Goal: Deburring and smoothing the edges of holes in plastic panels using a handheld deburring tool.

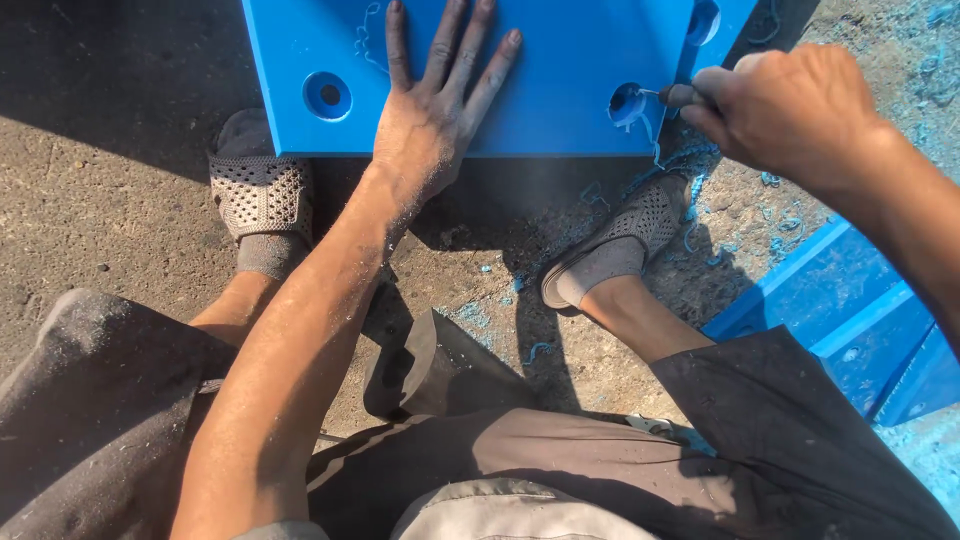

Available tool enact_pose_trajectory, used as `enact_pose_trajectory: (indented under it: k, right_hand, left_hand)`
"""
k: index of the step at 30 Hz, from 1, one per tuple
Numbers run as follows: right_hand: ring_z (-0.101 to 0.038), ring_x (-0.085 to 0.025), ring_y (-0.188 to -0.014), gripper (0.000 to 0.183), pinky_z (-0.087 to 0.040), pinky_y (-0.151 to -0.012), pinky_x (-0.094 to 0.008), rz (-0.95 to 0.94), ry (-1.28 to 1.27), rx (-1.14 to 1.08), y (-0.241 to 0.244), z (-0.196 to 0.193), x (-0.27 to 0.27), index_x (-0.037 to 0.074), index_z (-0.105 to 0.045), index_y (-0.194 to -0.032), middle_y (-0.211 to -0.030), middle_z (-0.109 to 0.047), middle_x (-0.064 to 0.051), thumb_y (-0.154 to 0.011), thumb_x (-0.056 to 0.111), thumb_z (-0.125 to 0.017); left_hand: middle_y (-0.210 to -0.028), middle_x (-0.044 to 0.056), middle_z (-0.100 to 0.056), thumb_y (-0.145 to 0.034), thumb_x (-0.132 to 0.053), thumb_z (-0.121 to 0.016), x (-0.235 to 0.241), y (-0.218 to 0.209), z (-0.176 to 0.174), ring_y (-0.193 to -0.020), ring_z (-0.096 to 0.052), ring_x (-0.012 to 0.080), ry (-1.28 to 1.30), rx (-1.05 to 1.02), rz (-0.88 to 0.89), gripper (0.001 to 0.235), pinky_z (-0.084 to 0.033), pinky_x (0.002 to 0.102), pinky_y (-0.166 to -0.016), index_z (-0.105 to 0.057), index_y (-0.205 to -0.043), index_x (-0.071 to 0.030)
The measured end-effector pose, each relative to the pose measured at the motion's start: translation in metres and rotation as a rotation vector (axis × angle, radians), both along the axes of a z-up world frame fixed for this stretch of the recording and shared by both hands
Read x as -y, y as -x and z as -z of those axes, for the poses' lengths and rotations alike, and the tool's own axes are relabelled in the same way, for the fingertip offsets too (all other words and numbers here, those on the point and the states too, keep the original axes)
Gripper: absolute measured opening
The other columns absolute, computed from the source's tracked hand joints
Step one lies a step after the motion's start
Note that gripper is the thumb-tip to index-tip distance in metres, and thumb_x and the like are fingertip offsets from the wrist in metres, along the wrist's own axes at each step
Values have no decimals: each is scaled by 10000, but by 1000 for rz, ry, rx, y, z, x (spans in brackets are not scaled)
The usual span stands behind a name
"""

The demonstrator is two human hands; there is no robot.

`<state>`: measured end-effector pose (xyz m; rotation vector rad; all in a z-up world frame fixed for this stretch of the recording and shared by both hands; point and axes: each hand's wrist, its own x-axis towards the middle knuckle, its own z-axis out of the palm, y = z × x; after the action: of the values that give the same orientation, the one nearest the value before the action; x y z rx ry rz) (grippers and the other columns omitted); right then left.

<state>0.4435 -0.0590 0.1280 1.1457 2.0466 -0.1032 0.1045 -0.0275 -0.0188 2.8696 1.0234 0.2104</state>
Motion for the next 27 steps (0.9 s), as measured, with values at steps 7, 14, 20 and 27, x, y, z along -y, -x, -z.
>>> enact_pose_trajectory:
  k: [7,14,20,27]
  right_hand:
    - [-680,-277,-578,206,-536,-514,-417,266,-43,-121,51,7,56,32,-661,-1053,-706,-669,-155,-1070,223,-583]
    - [-710,-270,-600,150,-578,-556,-438,302,46,-5,98,1,-11,86,-757,-1027,-741,-726,-145,-1020,189,-647]
    - [-738,-290,-850,383,-604,-709,-443,692,-53,-411,-20,48,5,23,-740,-1275,-1031,-750,-215,-1027,313,-724]
    - [-682,-447,-648,477,-485,-498,-453,1286,547,-321,-8,-9,67,105,-763,-1323,-783,-780,-231,-944,394,-763]
  left_hand:
    - [-1721,212,-197,-969,-66,-659,7,-7,18,-1618,-121,371,48,97,-44,853,46,724,-1246,-205,-1690,-117]
    - [-1716,205,-221,-996,-114,-692,10,-12,32,-1631,-113,391,2,60,-39,904,84,669,-1242,-162,-1728,-125]
    - [-1729,164,-201,-972,-132,-704,8,-4,32,-1623,-91,362,-30,54,-4,901,84,662,-1268,-147,-1679,-125]
    - [-1685,221,-242,-899,-420,-747,-21,6,-29,-1561,-155,403,454,277,79,915,4,674,-1219,-313,-1625,-71]
